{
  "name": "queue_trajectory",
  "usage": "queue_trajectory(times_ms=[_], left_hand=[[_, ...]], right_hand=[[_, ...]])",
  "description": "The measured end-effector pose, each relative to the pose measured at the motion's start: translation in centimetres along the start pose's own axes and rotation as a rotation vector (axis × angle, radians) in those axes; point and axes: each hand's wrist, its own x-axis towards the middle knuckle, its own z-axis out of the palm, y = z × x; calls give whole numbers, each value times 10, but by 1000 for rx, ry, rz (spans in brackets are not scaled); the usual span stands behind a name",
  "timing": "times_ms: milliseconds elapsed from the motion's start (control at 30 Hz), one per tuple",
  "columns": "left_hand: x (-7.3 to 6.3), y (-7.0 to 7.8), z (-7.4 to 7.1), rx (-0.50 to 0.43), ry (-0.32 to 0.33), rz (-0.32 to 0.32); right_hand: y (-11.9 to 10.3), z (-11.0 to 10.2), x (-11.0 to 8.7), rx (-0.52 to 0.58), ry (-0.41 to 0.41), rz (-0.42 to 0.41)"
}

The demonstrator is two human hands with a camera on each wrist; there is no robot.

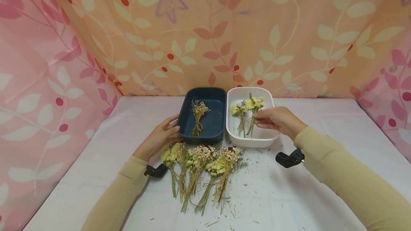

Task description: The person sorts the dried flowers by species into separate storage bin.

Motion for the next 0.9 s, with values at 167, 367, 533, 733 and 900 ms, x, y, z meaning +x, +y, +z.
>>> queue_trajectory(times_ms=[167,367,533,733,900], left_hand=[[0,0,-1,-10,-10,12],[1,-2,-1,2,-10,17],[0,-1,-1,4,-9,17],[0,0,-1,3,-2,10],[0,0,-1,3,2,5]], right_hand=[[-1,2,7,-33,13,2],[-1,5,14,-31,41,16],[1,9,21,-37,60,25],[6,12,29,-73,80,36],[8,14,35,-99,97,43]])
